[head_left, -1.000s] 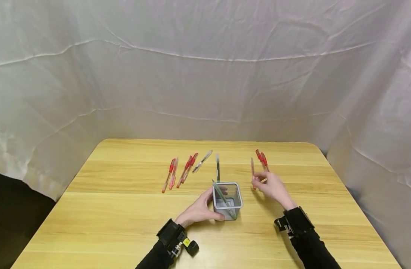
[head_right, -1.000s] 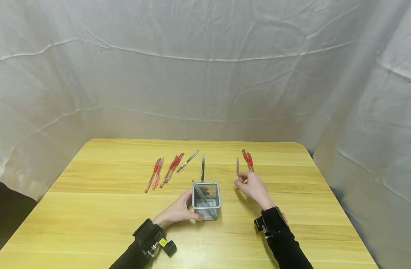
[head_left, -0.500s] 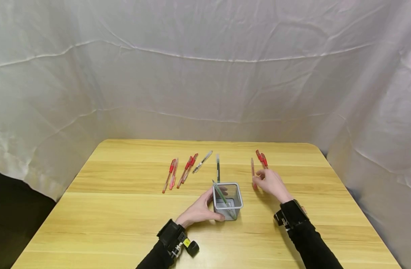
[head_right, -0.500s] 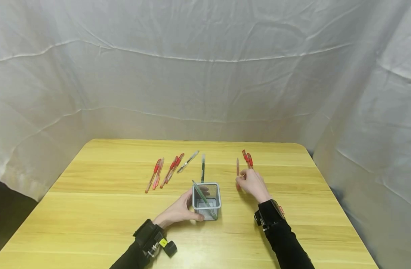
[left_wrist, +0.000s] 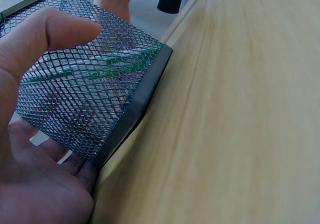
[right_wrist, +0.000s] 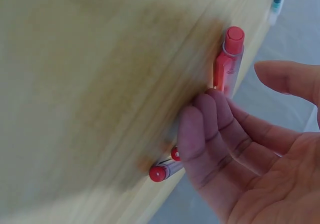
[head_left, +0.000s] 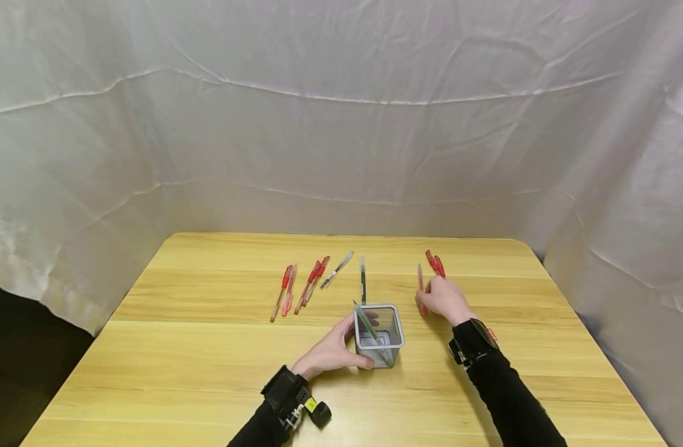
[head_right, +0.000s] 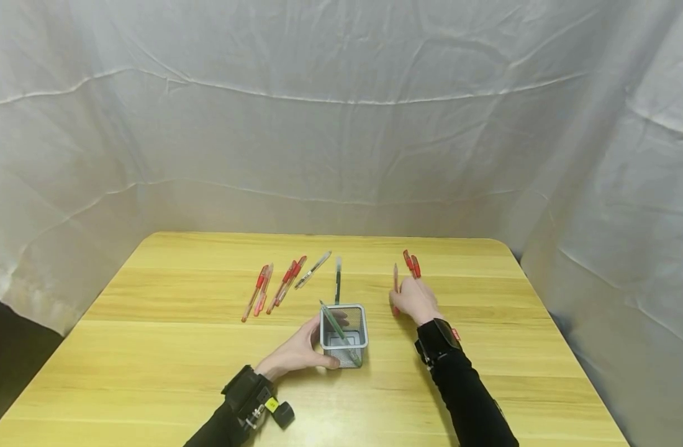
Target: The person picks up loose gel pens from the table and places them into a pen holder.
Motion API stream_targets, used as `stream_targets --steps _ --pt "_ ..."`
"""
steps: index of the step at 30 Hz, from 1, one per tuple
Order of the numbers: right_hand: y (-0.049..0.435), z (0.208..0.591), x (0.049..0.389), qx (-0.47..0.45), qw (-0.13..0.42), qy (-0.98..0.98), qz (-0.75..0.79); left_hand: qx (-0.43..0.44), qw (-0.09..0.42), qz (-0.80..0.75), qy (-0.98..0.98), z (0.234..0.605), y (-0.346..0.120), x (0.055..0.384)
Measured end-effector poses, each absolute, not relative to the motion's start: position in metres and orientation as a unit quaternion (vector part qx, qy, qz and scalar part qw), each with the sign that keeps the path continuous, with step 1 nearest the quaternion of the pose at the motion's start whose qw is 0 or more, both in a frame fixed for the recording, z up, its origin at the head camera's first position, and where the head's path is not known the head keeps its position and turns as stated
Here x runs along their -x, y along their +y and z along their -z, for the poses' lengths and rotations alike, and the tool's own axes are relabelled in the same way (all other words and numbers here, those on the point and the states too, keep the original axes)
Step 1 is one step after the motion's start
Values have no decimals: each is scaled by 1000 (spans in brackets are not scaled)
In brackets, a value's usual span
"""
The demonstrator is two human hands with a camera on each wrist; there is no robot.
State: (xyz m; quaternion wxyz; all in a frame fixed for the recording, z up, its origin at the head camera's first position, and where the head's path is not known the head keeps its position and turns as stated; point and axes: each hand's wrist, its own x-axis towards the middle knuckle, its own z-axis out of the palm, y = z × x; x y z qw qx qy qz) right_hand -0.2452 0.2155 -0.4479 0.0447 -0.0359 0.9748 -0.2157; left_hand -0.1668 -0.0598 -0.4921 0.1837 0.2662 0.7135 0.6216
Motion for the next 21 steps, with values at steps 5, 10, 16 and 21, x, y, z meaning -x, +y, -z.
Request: stream_targets --steps 5,10,16,21 --pt "210 447 252 19 63 980 185 -265 182 -617 718 490 -60 166" --pt "205 447 258 6 72 983 166 -261 183 -621 717 490 -59 165" --pt "199 447 266 -24 88 985 147 -259 182 -620 718 490 -59 165" --pt "196 448 271 -26 99 986 130 -258 182 -620 719 491 -59 165"
